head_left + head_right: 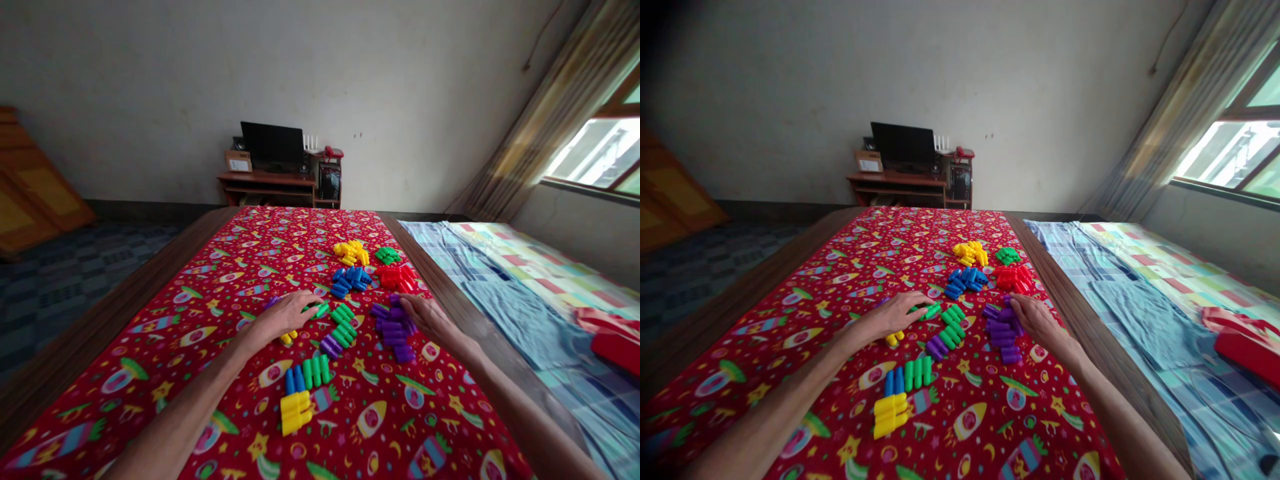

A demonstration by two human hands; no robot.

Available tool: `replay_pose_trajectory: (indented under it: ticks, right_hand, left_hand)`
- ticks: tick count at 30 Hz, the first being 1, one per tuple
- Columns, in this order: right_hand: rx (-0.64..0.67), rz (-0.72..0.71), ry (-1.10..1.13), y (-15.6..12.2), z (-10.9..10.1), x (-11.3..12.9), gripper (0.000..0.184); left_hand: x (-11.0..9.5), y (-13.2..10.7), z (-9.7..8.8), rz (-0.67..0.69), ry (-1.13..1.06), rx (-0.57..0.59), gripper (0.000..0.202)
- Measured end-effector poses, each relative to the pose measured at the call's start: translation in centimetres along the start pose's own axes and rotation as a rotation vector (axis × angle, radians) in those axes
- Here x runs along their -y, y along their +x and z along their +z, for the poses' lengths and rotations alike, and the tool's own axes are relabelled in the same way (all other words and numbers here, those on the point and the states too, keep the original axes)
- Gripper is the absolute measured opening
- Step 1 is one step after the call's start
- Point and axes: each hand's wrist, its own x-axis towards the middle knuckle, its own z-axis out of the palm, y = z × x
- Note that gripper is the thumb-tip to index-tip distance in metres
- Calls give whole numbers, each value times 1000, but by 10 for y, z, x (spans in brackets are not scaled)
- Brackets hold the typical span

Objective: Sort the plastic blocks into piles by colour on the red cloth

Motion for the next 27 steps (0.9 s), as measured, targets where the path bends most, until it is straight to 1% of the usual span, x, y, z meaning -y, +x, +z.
replay_pose_trajectory:
  ticks: [2,4,9,10,12,15,17,18,20,23,25,27]
  right_hand:
    - [-3,22,7,-4,8,-1,36]
    - [25,50,8,-4,11,2,39]
    - [139,137,36,4,4,14,46]
    - [148,140,44,6,2,16,46]
    - [125,111,58,10,0,17,43]
    - [49,21,60,17,-1,26,35]
    - [19,-33,45,22,2,41,31]
    - [25,-79,46,25,5,52,30]
    - [104,-242,81,29,15,77,27]
    - [319,-537,106,33,34,112,32]
    - [414,-649,64,36,44,127,37]
    - [455,-700,29,42,49,134,35]
  left_hand:
    - [2,0,2,15,3,-9,29]
    - [4,0,3,22,14,-10,29]
    - [-1,0,0,7,40,39,31]
    - [-3,0,-2,7,36,42,30]
    - [-7,-1,-6,15,23,42,29]
    - [-11,-1,-9,43,5,61,26]
    - [-11,-2,-9,46,19,67,23]
    - [-10,-2,-8,36,37,60,22]
    - [-8,-4,-6,8,79,32,20]
    - [-2,-6,-5,-15,104,31,18]
    - [2,-6,-6,-17,99,38,18]
    - [7,-6,-9,-7,97,29,17]
